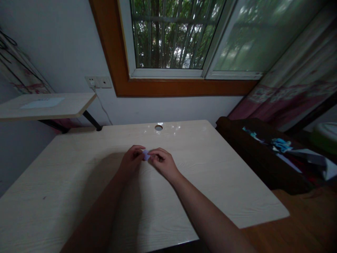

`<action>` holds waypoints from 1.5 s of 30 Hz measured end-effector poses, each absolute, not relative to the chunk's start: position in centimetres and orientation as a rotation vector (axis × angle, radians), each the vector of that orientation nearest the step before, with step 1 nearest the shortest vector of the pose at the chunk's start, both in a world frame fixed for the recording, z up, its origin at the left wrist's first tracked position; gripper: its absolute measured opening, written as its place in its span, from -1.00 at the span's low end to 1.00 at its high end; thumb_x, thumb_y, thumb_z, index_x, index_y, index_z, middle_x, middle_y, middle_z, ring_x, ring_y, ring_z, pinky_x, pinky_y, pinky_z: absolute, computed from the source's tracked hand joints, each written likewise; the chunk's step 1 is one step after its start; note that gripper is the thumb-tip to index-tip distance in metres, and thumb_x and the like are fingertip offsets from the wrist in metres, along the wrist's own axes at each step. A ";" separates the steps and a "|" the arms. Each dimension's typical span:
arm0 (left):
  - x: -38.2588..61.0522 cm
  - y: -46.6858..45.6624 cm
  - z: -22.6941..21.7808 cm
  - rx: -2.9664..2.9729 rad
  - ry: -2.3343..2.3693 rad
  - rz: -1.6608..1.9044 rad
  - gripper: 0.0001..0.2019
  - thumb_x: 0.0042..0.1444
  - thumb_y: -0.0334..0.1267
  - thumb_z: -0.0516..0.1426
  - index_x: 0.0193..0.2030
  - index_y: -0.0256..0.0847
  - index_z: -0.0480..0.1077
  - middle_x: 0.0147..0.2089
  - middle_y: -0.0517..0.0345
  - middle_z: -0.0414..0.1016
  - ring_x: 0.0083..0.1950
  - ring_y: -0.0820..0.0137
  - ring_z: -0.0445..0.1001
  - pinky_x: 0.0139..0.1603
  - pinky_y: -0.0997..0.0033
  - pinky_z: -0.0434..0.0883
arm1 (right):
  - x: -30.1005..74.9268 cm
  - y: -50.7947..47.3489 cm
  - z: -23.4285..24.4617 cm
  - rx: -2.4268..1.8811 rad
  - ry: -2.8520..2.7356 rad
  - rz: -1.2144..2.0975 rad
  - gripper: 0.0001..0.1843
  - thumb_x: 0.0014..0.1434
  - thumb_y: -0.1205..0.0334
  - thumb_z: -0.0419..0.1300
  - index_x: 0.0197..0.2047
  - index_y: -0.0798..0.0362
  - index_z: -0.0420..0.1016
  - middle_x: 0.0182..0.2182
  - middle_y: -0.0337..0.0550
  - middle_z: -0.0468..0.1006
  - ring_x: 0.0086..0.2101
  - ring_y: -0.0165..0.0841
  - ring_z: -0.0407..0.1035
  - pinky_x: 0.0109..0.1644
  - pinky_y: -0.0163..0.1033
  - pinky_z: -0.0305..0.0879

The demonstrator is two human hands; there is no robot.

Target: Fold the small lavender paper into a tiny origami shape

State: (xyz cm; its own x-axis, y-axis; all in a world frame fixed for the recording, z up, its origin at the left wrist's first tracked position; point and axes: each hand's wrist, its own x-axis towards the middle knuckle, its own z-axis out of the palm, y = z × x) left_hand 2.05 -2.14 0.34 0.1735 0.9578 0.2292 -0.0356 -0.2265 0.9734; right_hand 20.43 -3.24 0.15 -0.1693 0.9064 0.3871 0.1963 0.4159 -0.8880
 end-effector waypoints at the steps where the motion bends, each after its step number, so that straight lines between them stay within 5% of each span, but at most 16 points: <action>1: 2.0 -2.2 0.4 1.430 0.946 1.248 -0.74 0.08 -0.23 0.22 -0.09 -0.22 0.40 -0.40 0.22 0.43 -0.36 0.44 0.44 -0.29 0.45 0.41 | 20.4 -3.3 0.2 -0.980 -1.641 0.854 -0.80 0.13 0.25 0.20 -0.18 -0.05 0.62 -0.34 -0.17 0.51 -0.45 -0.39 0.29 -0.35 -0.28 0.25; 13: 2.0 -2.3 0.4 1.399 0.928 1.201 -0.89 0.09 -0.24 0.23 -0.29 -0.23 0.48 -0.34 0.16 0.49 -0.31 0.42 0.45 -0.24 0.42 0.42 | 20.5 -3.5 0.4 -0.969 -1.651 0.746 -0.87 0.16 0.25 0.26 -0.23 -0.10 0.65 -0.31 -0.14 0.58 -0.34 -0.31 0.41 -0.26 -0.21 0.30; 17: 2.0 -2.4 0.7 1.538 0.920 1.203 -0.86 0.18 -0.22 0.16 -0.23 -0.21 0.50 -0.29 0.12 0.46 -0.25 0.40 0.43 -0.19 0.41 0.41 | 20.5 -3.4 0.3 -0.962 -1.611 0.725 -0.90 0.16 0.23 0.27 -0.26 -0.09 0.65 -0.32 -0.13 0.59 -0.33 -0.29 0.44 -0.23 -0.19 0.33; 22: 2.0 -2.2 0.6 1.780 0.869 1.267 -0.84 0.19 -0.23 0.16 -0.12 -0.16 0.51 0.01 -0.03 0.35 0.02 0.27 0.41 -0.05 0.32 0.44 | 20.5 -3.3 0.2 -0.993 -1.566 0.700 -0.92 0.14 0.28 0.29 -0.30 -0.04 0.64 -0.35 -0.13 0.59 -0.35 -0.32 0.43 -0.24 -0.22 0.33; 29: 2.2 -1.8 -0.5 1.980 0.937 1.361 -0.71 0.10 -0.29 0.24 -0.01 -0.09 0.42 0.08 -0.02 0.30 0.05 0.27 0.40 -0.07 0.27 0.50 | 20.6 -3.2 -0.1 -1.006 -1.577 0.670 -0.91 0.15 0.30 0.28 -0.28 -0.02 0.64 -0.35 -0.15 0.58 -0.36 -0.35 0.43 -0.27 -0.27 0.31; 45: 1.9 -1.5 -0.4 2.252 1.109 1.368 -0.93 0.15 -0.36 0.20 -0.22 -0.16 0.48 -0.24 0.11 0.48 -0.18 0.37 0.46 -0.15 0.33 0.47 | 20.5 -3.2 -0.2 -1.050 -1.614 0.659 -0.91 0.16 0.21 0.30 -0.28 -0.01 0.63 -0.39 -0.16 0.56 -0.41 -0.38 0.37 -0.31 -0.29 0.27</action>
